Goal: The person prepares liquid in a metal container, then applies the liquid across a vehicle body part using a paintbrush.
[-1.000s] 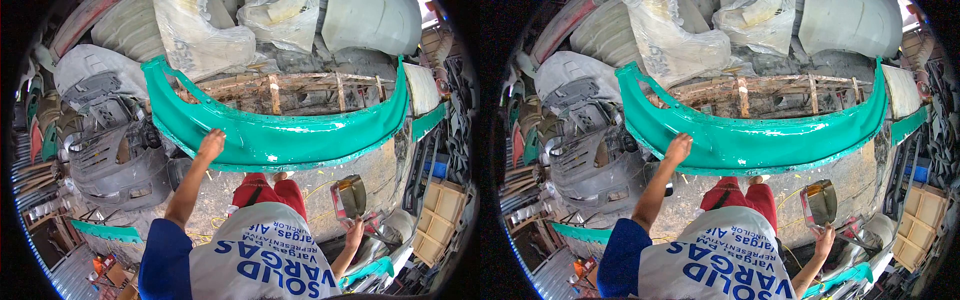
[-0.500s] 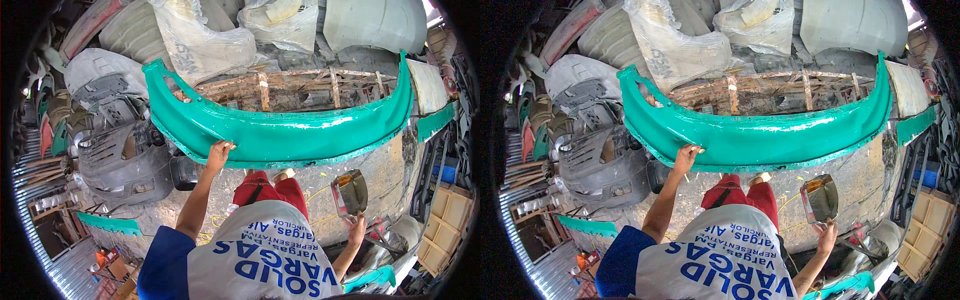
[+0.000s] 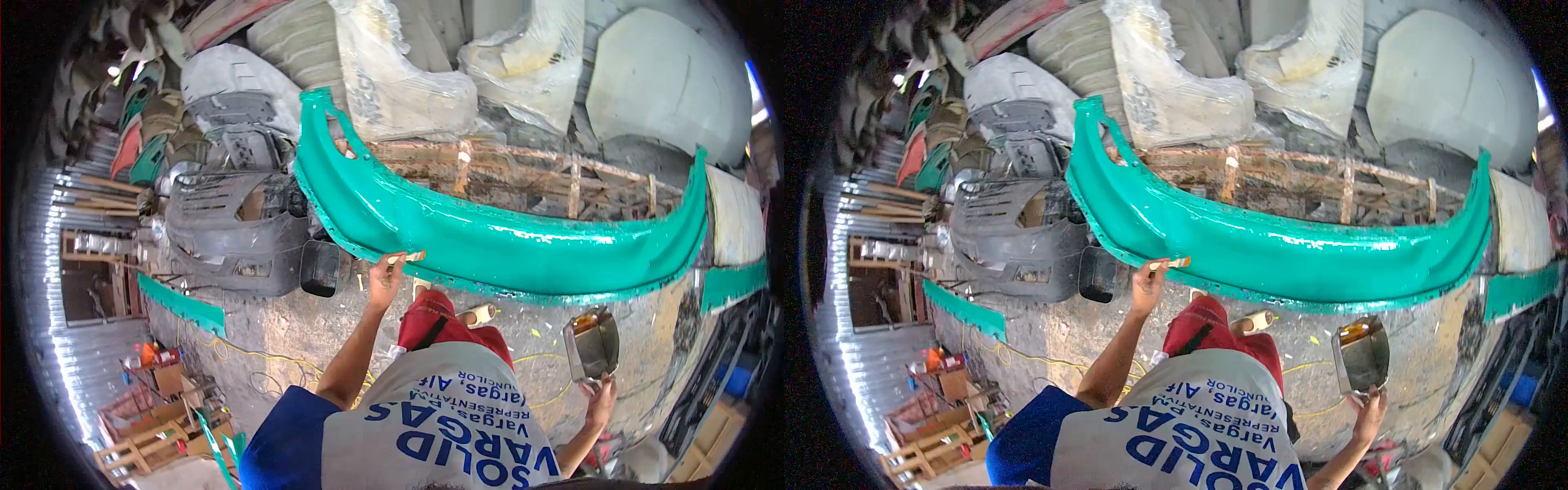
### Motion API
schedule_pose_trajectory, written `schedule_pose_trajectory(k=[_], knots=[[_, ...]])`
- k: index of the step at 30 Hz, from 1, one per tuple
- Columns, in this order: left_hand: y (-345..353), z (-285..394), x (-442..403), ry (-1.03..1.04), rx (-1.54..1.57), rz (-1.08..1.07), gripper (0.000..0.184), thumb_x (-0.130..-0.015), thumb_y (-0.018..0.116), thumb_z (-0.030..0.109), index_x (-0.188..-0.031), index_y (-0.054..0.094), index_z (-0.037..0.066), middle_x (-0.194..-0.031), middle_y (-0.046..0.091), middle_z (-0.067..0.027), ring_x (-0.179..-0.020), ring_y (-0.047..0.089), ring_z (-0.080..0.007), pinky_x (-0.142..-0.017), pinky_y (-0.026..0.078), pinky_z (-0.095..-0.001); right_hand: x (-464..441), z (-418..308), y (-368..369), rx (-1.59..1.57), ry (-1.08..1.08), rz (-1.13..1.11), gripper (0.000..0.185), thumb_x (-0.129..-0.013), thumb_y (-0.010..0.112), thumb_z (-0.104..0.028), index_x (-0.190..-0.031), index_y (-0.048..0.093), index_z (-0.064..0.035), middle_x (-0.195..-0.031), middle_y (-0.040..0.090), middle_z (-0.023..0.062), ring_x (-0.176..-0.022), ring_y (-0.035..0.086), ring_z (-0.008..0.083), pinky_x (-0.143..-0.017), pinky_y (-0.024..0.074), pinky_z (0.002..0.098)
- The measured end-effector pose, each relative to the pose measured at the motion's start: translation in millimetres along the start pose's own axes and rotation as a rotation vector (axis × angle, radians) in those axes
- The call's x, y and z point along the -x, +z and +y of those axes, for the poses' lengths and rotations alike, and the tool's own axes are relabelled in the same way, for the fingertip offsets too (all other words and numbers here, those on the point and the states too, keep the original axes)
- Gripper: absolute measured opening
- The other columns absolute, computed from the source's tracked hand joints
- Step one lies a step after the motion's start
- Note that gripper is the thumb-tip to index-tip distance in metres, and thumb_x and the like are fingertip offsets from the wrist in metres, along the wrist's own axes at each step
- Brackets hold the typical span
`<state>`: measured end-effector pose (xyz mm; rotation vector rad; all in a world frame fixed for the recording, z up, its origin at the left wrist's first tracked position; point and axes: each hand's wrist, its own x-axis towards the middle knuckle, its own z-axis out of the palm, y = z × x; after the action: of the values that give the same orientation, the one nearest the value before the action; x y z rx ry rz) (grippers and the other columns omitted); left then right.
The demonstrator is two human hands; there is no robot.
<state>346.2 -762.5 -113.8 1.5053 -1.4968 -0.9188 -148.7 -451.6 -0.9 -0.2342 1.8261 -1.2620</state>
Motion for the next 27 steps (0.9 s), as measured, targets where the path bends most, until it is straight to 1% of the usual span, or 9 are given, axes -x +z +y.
schedule_pose_trajectory(k=[2, 3, 5, 7, 10, 13, 17, 20, 27], knots=[[-19.9, -14.0, 1.0, -0.160, 0.032, 0.054, 0.022, -0.096, 0.066, 0.021, -0.107, 0.071, 0.002, -0.084, 0.068, -0.0014, -0.068, 0.059, -0.0059, -0.061, 0.045, -0.0213, -4.2, 0.4, -6.8, 0.005, -0.012, -0.030, 0.055, -0.093, 0.059, -0.042, -0.131, 0.048, -0.0039, -0.116, 0.059, 0.0079, -0.093, 0.063, 0.0207, -0.075, 0.0589, 0.0393], [-29.6, -10.7, 2.7, -0.154, 0.029, 0.081, 0.022, -0.096, 0.066, 0.021, -0.107, 0.071, 0.002, -0.084, 0.068, -0.0014, -0.068, 0.059, -0.0059, -0.061, 0.045, -0.0213, -4.9, -1.7, -7.3, 0.009, -0.016, -0.032, 0.056, -0.092, 0.059, -0.043, -0.131, 0.048, -0.0036, -0.116, 0.059, 0.0079, -0.093, 0.063, 0.0204, -0.074, 0.0588, 0.0388], [-43.2, -1.9, 2.3, -0.332, 0.372, 0.121, 0.024, -0.094, 0.068, 0.024, -0.107, 0.072, 0.005, -0.085, 0.070, 0.0006, -0.075, 0.060, -0.0048, -0.064, 0.047, -0.0226, -4.5, -12.4, 3.2, 0.032, -0.068, -0.015, 0.060, -0.091, 0.060, -0.043, -0.132, 0.047, -0.0025, -0.115, 0.058, 0.0082, -0.091, 0.062, 0.0199, -0.072, 0.0588, 0.0373], [-48.8, -15.3, 3.7, -0.327, 0.409, 0.166, 0.025, -0.095, 0.067, 0.026, -0.109, 0.072, 0.006, -0.085, 0.070, -0.0001, -0.073, 0.061, -0.0061, -0.063, 0.047, -0.0233, -8.7, -23.0, 7.5, 0.159, 0.005, -0.087, 0.062, -0.090, 0.061, -0.044, -0.133, 0.046, -0.0013, -0.116, 0.058, 0.0086, -0.092, 0.062, 0.0194, -0.070, 0.0590, 0.0371], [-56.6, -13.3, 4.5, -0.549, 0.806, 0.169, 0.028, -0.096, 0.065, 0.029, -0.117, 0.068, 0.009, -0.088, 0.071, -0.0017, -0.069, 0.061, -0.0080, -0.061, 0.048, -0.0224, -14.0, -32.1, 30.4, 0.170, -0.010, -0.127, 0.067, -0.087, 0.065, -0.045, -0.134, 0.045, -0.0009, -0.119, 0.058, 0.0095, -0.095, 0.063, 0.0203, -0.070, 0.0596, 0.0373], [-61.3, 3.6, -1.8, -0.569, 0.972, 0.126, 0.030, -0.097, 0.064, 0.030, -0.119, 0.065, 0.009, -0.092, 0.070, -0.0016, -0.066, 0.059, -0.0077, -0.059, 0.047, -0.0207, -7.9, -50.1, 66.2, 0.173, -0.028, -0.176, 0.069, -0.085, 0.068, -0.044, -0.133, 0.046, -0.0011, -0.120, 0.059, 0.0100, -0.097, 0.063, 0.0220, -0.070, 0.0599, 0.0367], [-90.0, -0.9, -35.4, -0.523, 1.005, 0.186, 0.031, -0.099, 0.060, 0.029, -0.122, 0.060, 0.008, -0.093, 0.068, -0.0014, -0.063, 0.057, -0.0075, -0.054, 0.046, -0.0202, -10.0, -49.1, 108.2, 0.122, -0.005, -0.248, 0.065, -0.084, 0.069, -0.039, -0.133, 0.046, -0.0016, -0.120, 0.058, 0.0096, -0.096, 0.063, 0.0217, -0.069, 0.0606, 0.0365], [-132.6, -12.4, -73.2, -0.457, 1.069, 0.201, 0.031, -0.100, 0.058, 0.028, -0.121, 0.058, 0.005, -0.091, 0.067, -0.0034, -0.064, 0.058, -0.0095, -0.057, 0.047, -0.0213, 2.1, -46.6, 141.1, 0.058, -0.034, -0.228, 0.059, -0.086, 0.066, -0.033, -0.131, 0.048, 0.0000, -0.113, 0.060, 0.0087, -0.092, 0.064, 0.0208, -0.067, 0.0614, 0.0374], [-209.3, -36.5, -165.7, -0.394, 1.083, 0.190, 0.028, -0.099, 0.058, 0.026, -0.117, 0.060, 0.005, -0.086, 0.067, -0.0031, -0.064, 0.057, -0.0088, -0.056, 0.044, -0.0211, 45.7, -33.1, 214.9, 0.070, -0.017, -0.088, 0.055, -0.088, 0.064, -0.032, -0.129, 0.049, 0.0029, -0.110, 0.061, 0.0112, -0.089, 0.064, 0.0201, -0.067, 0.0613, 0.0374]])
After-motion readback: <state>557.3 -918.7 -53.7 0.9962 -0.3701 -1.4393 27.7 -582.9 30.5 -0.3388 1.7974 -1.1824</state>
